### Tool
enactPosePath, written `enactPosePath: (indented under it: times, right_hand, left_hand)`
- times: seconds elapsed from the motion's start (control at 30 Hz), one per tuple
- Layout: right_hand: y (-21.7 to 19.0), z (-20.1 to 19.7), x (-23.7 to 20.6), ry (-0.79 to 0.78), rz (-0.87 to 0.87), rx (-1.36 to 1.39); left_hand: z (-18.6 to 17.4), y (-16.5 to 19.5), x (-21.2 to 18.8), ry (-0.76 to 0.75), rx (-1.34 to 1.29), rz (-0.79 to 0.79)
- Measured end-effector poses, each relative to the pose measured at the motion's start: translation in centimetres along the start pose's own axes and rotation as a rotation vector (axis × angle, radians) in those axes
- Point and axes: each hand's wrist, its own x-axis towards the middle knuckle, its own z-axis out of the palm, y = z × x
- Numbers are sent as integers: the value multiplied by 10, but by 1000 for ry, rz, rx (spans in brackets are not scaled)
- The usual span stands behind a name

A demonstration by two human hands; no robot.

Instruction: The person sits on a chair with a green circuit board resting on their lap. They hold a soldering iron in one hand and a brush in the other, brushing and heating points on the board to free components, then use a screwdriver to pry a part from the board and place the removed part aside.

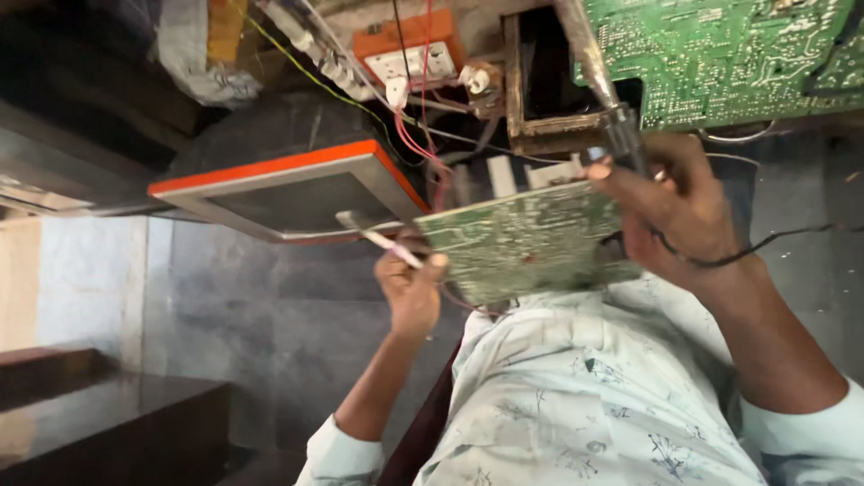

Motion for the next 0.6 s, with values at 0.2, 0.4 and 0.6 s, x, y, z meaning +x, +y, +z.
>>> enactPosePath:
  times: [0.2,0.4,0.6]
  right_hand:
    - [39,-18,-7,92,-545,-588]
    - [60,-9,10,128,-675,-580]
    - [49,4,8,112,-720,-518]
  left_hand:
    - [8,10,39,-222,199,19]
    - [68,56,143,-550,796,278]
    - [111,51,168,-844,1030,-139]
